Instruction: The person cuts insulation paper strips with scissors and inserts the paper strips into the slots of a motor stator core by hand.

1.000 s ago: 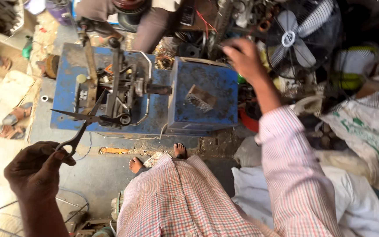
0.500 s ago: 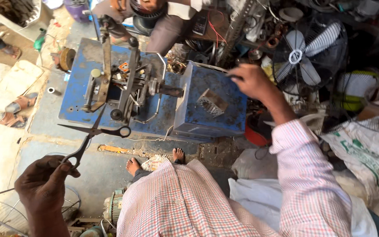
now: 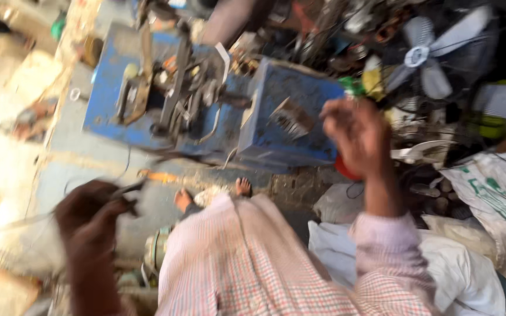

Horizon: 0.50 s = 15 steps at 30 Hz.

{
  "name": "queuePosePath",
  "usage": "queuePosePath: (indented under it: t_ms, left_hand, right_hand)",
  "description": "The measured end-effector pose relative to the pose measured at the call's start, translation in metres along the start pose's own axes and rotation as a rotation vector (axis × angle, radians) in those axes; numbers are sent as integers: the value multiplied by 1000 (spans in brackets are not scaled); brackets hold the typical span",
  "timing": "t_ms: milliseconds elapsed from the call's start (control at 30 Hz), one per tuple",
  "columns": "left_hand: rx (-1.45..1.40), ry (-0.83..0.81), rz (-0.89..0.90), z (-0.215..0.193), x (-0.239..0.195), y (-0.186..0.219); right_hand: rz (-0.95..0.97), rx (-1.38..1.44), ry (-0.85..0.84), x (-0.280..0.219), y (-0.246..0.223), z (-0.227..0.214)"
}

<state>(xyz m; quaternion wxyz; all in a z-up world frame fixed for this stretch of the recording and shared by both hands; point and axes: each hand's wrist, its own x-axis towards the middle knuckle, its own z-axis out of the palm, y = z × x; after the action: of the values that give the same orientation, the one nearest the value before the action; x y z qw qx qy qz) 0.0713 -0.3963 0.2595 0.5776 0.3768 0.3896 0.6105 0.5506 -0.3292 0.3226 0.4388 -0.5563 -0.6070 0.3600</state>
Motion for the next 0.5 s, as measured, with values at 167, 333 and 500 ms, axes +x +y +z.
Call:
queuePosePath:
  t_ms: [167,333,500]
  left_hand:
    - [10,-307,-153,65,9,-13]
    - [20,-355,-210,120,-8,-42]
    - [75,-196,-120,100,-4,-44]
  right_hand:
    - [-54,492,-566,-43,-32,98]
    - [214,888,-404,-56,-11,156]
    - [319,622,-228,-65,13,139]
